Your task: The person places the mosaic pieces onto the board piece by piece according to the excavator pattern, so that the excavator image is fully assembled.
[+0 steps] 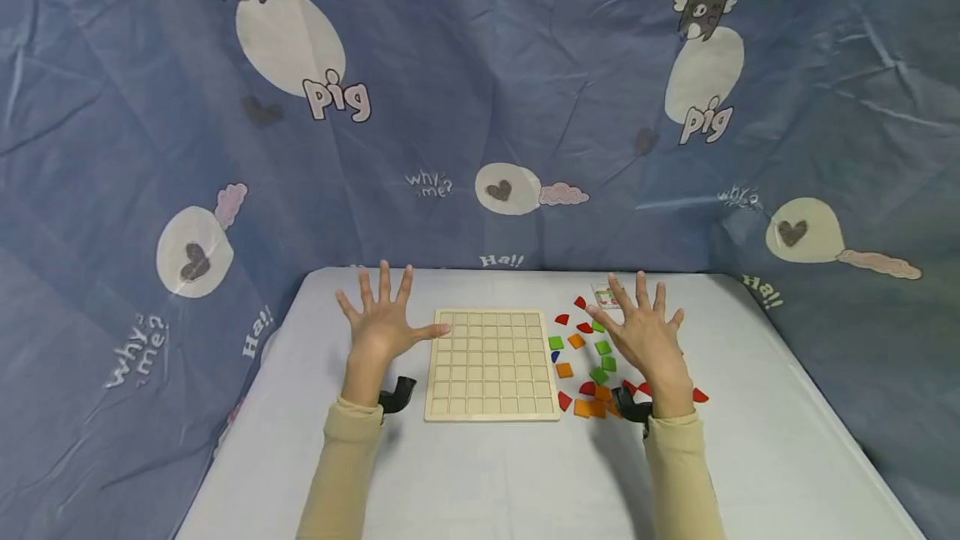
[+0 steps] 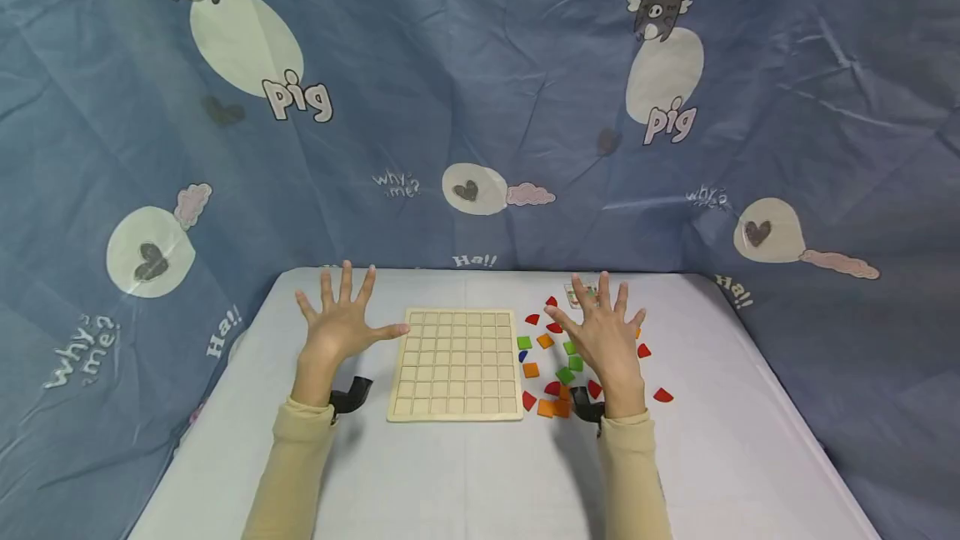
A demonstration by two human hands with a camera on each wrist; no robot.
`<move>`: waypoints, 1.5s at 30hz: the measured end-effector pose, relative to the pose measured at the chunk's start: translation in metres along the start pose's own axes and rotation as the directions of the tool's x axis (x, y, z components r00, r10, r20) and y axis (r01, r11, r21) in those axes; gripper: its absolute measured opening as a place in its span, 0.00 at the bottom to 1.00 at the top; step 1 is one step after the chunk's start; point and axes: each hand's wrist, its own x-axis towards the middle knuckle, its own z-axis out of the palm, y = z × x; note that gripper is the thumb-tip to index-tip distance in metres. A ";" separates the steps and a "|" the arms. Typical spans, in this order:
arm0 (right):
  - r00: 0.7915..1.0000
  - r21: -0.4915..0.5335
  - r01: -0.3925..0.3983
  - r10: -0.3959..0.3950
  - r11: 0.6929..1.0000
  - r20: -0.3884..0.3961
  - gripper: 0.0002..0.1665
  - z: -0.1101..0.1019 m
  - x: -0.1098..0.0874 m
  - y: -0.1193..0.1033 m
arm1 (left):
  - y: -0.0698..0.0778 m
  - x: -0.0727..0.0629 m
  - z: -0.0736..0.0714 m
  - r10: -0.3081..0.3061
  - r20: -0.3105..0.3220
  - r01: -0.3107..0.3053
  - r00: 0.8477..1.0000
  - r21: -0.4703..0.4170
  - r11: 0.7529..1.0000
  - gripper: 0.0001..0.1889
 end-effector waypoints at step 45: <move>0.927 0.380 0.248 -0.331 0.891 0.173 0.11 0.117 0.025 0.002 | -0.061 0.033 0.123 0.539 0.331 -0.441 0.774 -0.329 0.835 0.74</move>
